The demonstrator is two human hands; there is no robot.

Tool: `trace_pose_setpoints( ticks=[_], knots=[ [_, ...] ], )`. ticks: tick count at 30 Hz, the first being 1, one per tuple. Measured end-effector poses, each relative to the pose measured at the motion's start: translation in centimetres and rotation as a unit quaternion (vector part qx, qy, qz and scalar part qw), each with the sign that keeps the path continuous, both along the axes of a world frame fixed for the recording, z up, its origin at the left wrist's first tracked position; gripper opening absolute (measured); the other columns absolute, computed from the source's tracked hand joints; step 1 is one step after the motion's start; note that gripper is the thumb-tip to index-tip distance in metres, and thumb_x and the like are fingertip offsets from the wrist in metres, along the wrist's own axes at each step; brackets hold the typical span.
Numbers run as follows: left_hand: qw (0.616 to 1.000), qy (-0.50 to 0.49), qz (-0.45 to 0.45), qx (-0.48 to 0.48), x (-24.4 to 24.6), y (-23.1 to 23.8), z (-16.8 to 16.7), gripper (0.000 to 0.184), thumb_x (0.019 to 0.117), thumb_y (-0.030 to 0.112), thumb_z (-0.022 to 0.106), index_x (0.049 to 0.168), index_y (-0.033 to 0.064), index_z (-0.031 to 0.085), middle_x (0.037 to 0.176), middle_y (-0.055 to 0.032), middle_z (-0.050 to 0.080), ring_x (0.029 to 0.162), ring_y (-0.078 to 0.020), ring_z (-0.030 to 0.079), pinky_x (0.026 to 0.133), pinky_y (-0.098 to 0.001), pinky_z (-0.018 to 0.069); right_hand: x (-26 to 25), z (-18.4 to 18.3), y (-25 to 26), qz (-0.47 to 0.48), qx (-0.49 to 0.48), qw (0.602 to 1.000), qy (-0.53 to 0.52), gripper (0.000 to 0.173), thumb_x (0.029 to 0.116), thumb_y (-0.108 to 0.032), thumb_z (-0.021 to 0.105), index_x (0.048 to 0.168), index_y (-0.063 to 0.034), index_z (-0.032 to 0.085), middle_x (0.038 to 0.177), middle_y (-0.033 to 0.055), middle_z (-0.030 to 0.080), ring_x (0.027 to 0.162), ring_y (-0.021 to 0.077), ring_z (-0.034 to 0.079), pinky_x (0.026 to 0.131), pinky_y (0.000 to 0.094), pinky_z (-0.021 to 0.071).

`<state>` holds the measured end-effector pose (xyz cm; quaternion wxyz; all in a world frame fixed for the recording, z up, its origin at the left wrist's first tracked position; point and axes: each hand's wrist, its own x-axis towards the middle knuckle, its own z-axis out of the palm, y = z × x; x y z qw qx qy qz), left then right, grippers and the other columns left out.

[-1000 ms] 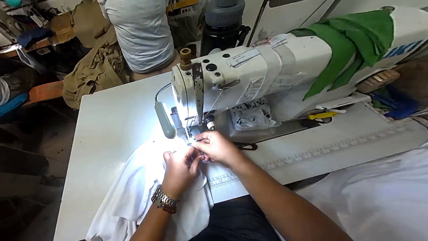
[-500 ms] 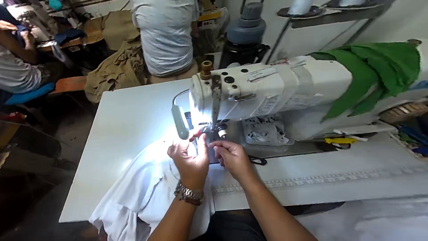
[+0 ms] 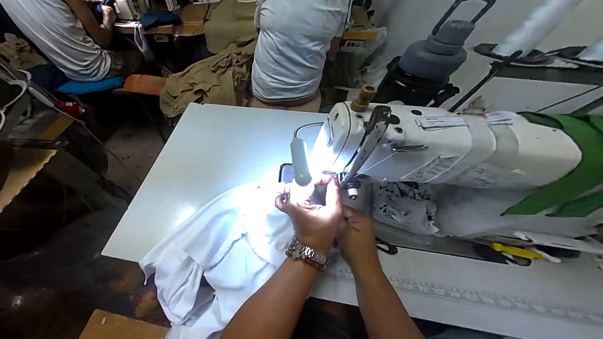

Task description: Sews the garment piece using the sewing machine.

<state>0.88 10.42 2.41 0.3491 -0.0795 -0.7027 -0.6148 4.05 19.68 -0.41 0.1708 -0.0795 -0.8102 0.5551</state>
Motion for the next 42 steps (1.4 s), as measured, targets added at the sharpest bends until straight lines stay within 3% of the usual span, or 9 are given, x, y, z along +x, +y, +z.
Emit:
trace_pose_setpoints(
  ticks=[5, 13, 19, 25, 27, 28, 32, 38, 42],
  knots=[
    [0.999, -0.023, 0.015, -0.017, 0.3, 0.2, 0.5, 0.007, 0.0944, 0.020, 0.064, 0.097, 0.0149, 0.069, 0.100, -0.0020, 0.065, 0.100, -0.0157, 0.057, 0.094, -0.0470, 0.0364, 0.0, -0.2, 0.1, 0.002, 0.006, 1.000, 0.025, 0.019, 0.0998, -0.007, 0.057, 0.084, -0.0061, 0.067, 0.065, -0.0045, 0.057, 0.057, -0.0009, 0.053, 0.053, 0.0187, 0.0461],
    [0.999, 0.016, 0.025, -0.014, 0.0, 0.5, -1.0, 0.012, 0.0920, 0.016, 0.070, 0.102, 0.0132, 0.076, 0.094, -0.0008, 0.073, 0.095, -0.0143, 0.063, 0.098, -0.0504, 0.0358, 0.1, -0.1, -0.2, -0.014, 0.046, 0.998, 0.027, 0.017, 0.1000, -0.007, 0.058, 0.087, -0.0032, 0.068, 0.068, -0.0027, 0.059, 0.061, -0.0013, 0.055, 0.057, 0.0193, 0.0477],
    [0.997, 0.019, 0.066, -0.036, -0.2, 1.6, -1.5, 0.011, 0.0902, 0.016, 0.068, 0.099, 0.0143, 0.074, 0.096, -0.0023, 0.071, 0.097, -0.0168, 0.063, 0.095, -0.0502, 0.0403, 0.6, 0.9, -0.9, -0.040, 0.125, 0.991, -0.009, 0.014, 0.0981, -0.008, 0.063, 0.088, 0.0007, 0.068, 0.070, 0.0071, 0.063, 0.063, 0.0133, 0.060, 0.060, 0.0371, 0.0511],
    [0.999, -0.022, 0.035, 0.003, 0.3, 0.7, 0.7, 0.011, 0.0945, 0.019, 0.064, 0.094, 0.0127, 0.073, 0.094, -0.0020, 0.067, 0.095, -0.0141, 0.059, 0.093, -0.0452, 0.0366, 0.3, 0.9, -0.8, -0.019, 0.062, 0.998, 0.020, 0.016, 0.1008, -0.010, 0.058, 0.090, -0.0030, 0.068, 0.070, -0.0003, 0.061, 0.060, 0.0022, 0.057, 0.056, 0.0222, 0.0486],
    [0.998, -0.031, -0.025, 0.041, 0.6, 0.1, 0.9, 0.011, 0.0958, 0.018, 0.064, 0.096, 0.0098, 0.072, 0.088, -0.0009, 0.068, 0.084, -0.0091, 0.060, 0.086, -0.0358, 0.0416, 0.0, 0.4, -0.7, 0.002, 0.018, 0.999, 0.033, 0.016, 0.1017, -0.008, 0.057, 0.094, -0.0031, 0.070, 0.075, -0.0009, 0.065, 0.065, 0.0011, 0.059, 0.060, 0.0204, 0.0514],
    [0.995, -0.033, -0.064, 0.064, 0.5, -0.2, 0.9, 0.011, 0.0971, 0.020, 0.063, 0.097, 0.0107, 0.069, 0.084, 0.0018, 0.064, 0.076, -0.0041, 0.059, 0.074, -0.0247, 0.0481, -0.1, 0.1, -0.6, 0.009, 0.003, 0.999, 0.039, 0.016, 0.1017, -0.007, 0.057, 0.096, -0.0031, 0.072, 0.077, -0.0007, 0.066, 0.066, 0.0009, 0.060, 0.061, 0.0202, 0.0524],
    [0.960, -0.088, -0.205, 0.170, 0.1, -1.9, 0.5, 0.010, 0.0991, 0.023, 0.065, 0.096, 0.0134, 0.062, 0.073, 0.0045, 0.056, 0.058, 0.0000, 0.051, 0.052, -0.0147, 0.0437, -0.2, 0.4, -1.0, 0.007, -0.041, 0.999, -0.006, 0.022, 0.1052, -0.009, 0.052, 0.105, -0.0032, 0.073, 0.065, -0.0022, 0.059, 0.046, 0.0006, 0.045, 0.043, 0.0166, 0.0408],
    [0.950, -0.253, -0.179, -0.023, -0.6, -4.4, -1.5, 0.014, 0.0910, 0.008, 0.066, 0.105, 0.0082, 0.062, 0.063, -0.0007, 0.053, 0.049, -0.0091, 0.048, 0.045, -0.0243, 0.0414, -0.6, -0.4, -0.7, 0.023, -0.023, 0.999, 0.023, 0.025, 0.1005, -0.002, 0.048, 0.106, 0.0013, 0.073, 0.068, 0.0001, 0.058, 0.050, 0.0011, 0.047, 0.046, 0.0164, 0.0415],
    [0.964, -0.188, -0.173, -0.072, -1.3, -6.2, -1.8, 0.019, 0.0954, 0.014, 0.067, 0.112, 0.0071, 0.062, 0.083, -0.0017, 0.065, 0.064, -0.0053, 0.060, 0.056, -0.0205, 0.0496, -0.6, 0.0, -0.7, 0.026, -0.060, 0.998, 0.021, 0.026, 0.0981, 0.000, 0.048, 0.103, 0.0014, 0.073, 0.067, -0.0022, 0.058, 0.051, -0.0005, 0.048, 0.049, 0.0150, 0.0427]
  ],
)
